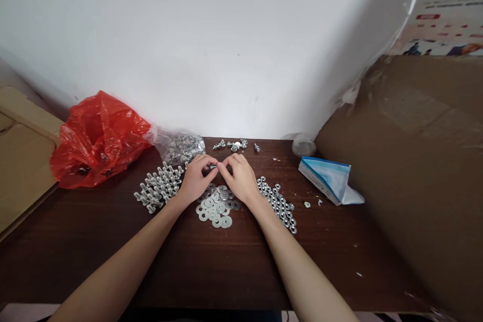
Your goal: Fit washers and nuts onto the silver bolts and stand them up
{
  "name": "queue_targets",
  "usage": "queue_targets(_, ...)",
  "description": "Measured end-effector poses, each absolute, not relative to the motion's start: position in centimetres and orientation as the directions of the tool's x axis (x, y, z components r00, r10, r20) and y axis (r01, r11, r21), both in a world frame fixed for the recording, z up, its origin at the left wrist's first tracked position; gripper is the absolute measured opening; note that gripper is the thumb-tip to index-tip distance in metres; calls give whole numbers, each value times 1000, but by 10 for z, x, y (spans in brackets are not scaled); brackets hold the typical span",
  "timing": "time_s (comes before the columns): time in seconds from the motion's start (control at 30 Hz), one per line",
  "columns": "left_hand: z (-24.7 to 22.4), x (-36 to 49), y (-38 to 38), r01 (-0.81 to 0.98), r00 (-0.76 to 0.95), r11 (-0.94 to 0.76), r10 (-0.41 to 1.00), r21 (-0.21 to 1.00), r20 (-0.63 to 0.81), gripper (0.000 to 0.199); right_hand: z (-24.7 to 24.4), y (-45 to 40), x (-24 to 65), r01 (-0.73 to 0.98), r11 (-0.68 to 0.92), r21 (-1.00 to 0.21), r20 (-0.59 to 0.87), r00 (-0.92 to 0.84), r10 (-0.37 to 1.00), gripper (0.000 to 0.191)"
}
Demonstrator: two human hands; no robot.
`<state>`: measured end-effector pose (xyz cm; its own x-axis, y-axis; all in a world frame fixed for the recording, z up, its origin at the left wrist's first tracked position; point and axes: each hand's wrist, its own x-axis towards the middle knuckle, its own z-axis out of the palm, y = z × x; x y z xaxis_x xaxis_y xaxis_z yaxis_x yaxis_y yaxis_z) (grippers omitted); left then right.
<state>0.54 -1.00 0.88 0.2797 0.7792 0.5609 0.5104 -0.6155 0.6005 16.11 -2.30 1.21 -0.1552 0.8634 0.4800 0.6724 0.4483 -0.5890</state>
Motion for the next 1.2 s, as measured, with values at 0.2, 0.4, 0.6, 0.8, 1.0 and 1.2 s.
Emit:
queue_targets(0.2,10,6,-10,522,274,-611,781,595,562,6,15,-25,160,654,450,-608,480,-149,865,19)
queue_targets(0.4,9,6,-10,517,268,-610,782,600,563,5,12,-24,160,666,457,-589,480,-166,861,22)
queue_targets(0.6,9,6,-10,505,278,-617,778,603,563,4,12,-24,162,676,437,-593,464,-156,872,33)
queue_targets(0.8,9,5,-9,512,271,-614,779,601,565,6,15,-24,160,658,458,-597,485,-158,860,15)
queue_targets(1.0,9,6,-10,496,270,-623,772,605,575,5,13,-23,162,692,419,-588,458,-142,878,35)
queue_targets(1.2,8,5,-9,505,269,-616,778,604,568,6,16,-24,162,657,420,-626,466,-116,877,20)
